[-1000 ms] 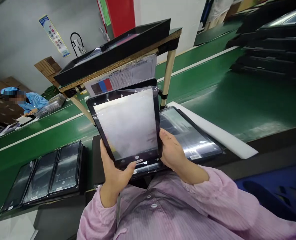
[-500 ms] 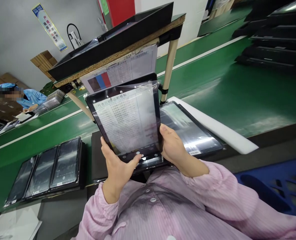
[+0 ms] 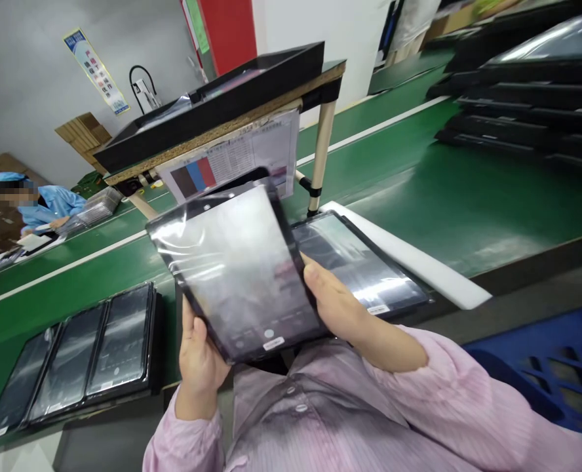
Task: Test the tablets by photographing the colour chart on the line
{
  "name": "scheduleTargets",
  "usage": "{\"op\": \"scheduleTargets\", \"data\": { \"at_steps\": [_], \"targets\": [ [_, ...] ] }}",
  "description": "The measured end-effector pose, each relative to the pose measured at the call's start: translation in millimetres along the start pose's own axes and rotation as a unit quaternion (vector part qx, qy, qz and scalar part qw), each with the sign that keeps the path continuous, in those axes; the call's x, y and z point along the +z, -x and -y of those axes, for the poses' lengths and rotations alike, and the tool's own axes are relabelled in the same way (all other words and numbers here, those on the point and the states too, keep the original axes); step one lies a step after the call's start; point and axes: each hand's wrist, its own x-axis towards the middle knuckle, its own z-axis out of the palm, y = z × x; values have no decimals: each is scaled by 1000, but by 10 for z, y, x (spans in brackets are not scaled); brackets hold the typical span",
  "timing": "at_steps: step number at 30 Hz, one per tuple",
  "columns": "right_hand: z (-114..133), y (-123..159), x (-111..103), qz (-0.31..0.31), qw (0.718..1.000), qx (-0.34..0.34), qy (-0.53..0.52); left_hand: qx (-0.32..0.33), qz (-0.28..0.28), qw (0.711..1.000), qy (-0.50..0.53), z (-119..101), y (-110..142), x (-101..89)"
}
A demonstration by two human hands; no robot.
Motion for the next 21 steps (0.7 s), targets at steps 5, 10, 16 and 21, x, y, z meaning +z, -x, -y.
{"op": "scheduleTargets", "data": {
  "at_steps": [5, 10, 16, 21],
  "targets": [
    [360, -149, 125, 124, 968, -144, 165, -40, -37, 996, 67, -50, 75, -208],
    [432, -350, 294, 134, 927, -224, 270, -42, -80, 994, 60, -19, 135, -434],
    [299, -385, 482, 112, 913, -184, 347, -23, -122, 992, -10, -147, 248, -581],
    [116, -742, 229, 110, 906, -82, 400, -70, -126, 988, -48, -421, 162, -684]
  ]
}}
